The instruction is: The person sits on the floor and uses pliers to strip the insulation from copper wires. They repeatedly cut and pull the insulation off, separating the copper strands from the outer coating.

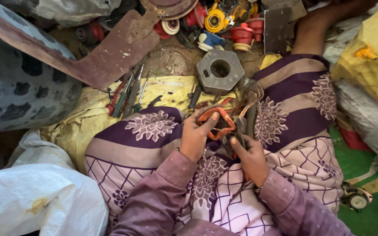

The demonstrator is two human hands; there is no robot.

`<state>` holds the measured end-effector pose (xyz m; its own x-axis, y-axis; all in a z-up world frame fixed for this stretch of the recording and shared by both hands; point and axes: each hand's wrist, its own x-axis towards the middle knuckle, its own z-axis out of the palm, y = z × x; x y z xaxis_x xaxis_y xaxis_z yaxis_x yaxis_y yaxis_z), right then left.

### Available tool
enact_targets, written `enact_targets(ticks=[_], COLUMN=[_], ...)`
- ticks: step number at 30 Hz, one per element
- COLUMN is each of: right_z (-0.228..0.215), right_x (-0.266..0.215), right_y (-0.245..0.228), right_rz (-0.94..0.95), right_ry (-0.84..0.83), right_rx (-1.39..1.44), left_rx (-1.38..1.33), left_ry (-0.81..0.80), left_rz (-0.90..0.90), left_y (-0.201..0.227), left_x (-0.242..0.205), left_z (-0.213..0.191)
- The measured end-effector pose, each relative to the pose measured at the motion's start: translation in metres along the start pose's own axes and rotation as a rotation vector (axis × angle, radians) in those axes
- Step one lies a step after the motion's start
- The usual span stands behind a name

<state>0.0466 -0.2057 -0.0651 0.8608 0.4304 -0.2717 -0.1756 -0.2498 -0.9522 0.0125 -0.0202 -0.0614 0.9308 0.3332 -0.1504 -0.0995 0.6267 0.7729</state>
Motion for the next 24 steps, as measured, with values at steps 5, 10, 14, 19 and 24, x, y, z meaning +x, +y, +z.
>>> enact_targets(ticks=[5,10,14,19,24], right_z=[-0.017,-0.033,-0.034,-0.027,-0.027], right_x=[-0.003,-0.015,-0.016,-0.009,-0.003], right_y=[0.008,0.004,0.002,-0.002,-0.008], right_rz=[0.019,0.196,0.114,0.177,0.194], right_ry=[-0.161,-0.741,-0.787,-0.309,-0.064], right_rx=[-0.006,0.779,0.735,0.653,0.625], left_rx=[-0.249,-0.593,-0.449,-0.404,0.686], left_ry=[-0.059,-0.353,-0.157,0.265,0.658], left_rz=[-0.240,-0.343,-0.304,-0.077,0.605], left_y=[-0.014,-0.019,-0.010,0.033,0.086], left_x=[0.006,0.007,0.009,0.019,0.021], left_z=[-0.012,-0.026,-0.019,-0.023,-0.062])
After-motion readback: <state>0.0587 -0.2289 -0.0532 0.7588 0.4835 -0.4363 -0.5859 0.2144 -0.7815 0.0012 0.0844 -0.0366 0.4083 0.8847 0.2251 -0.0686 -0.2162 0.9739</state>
